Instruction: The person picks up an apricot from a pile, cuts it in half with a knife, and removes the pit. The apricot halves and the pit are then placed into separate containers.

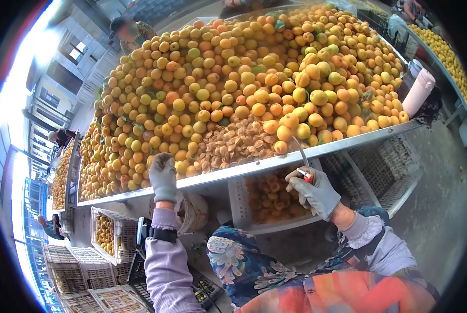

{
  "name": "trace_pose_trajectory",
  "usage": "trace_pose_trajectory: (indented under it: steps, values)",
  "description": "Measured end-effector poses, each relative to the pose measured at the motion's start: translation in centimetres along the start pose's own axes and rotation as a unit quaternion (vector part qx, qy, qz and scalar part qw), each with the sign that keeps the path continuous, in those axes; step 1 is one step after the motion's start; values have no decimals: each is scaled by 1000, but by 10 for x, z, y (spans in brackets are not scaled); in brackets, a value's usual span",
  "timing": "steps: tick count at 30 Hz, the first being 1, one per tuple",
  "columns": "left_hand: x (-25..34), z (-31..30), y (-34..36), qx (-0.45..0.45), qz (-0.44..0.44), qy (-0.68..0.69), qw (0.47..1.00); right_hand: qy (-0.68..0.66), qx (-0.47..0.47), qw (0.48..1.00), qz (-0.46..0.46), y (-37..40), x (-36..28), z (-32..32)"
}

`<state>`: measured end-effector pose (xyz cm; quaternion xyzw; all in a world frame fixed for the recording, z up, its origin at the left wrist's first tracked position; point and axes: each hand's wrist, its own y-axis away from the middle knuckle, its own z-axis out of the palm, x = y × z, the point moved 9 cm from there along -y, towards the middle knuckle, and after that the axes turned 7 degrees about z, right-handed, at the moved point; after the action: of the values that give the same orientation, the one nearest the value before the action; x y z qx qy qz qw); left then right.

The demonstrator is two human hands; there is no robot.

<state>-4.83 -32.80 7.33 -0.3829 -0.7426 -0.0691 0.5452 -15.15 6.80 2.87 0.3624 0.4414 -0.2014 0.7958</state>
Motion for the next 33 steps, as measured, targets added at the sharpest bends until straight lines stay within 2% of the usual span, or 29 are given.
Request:
trace_pose_trajectory:
  steps: [1,3,5,8,11,13,15,17,19,23,25,27,28,29,30,31,33]
  values:
    - [1,-2,-7,-6,21,4,1000,4,1,1000,8,0,2,0]
    - [-10,-7,-18,-32,-4,-2,999,0,-8,1000,14,-1,5,0]
    - [-9,-7,-24,-72,-19,-147,986,-4,-15,1000,20,-2,7,1]
    - [4,-8,-29,-41,-19,-74,996,2,-16,999,32,-1,10,3]
    - [-14,-10,-52,2,-18,-1,1000,9,-19,999,33,-1,9,7]
    - [-23,-6,-64,10,-1,-34,999,23,-16,999,42,-2,10,8]
    - [-18,4,-81,14,84,-161,983,26,-16,998,48,0,10,9]
    - [-6,19,-86,2,59,-257,965,37,-20,997,64,1,12,11]
    - [4,31,-95,8,91,-376,922,32,-17,997,68,0,14,10]
    - [-8,41,-113,14,76,-396,915,7,-19,996,90,-3,24,8]
    - [-13,34,-110,29,21,-351,936,26,-23,994,101,-3,28,8]
    - [-16,30,-104,37,46,-322,945,44,-23,995,84,-4,28,7]
    - [-18,26,-97,58,17,-157,986,64,-21,996,65,-3,26,7]
    - [-21,25,-90,78,-14,12,997,63,-22,996,66,-2,26,8]
    - [-23,27,-81,75,-48,114,990,117,-3,993,29,-1,18,7]
    - [-26,22,-74,74,-47,112,990,170,16,985,-9,1,9,8]
    - [-38,47,-55,-59,-97,302,947,155,9,988,4,-1,11,10]
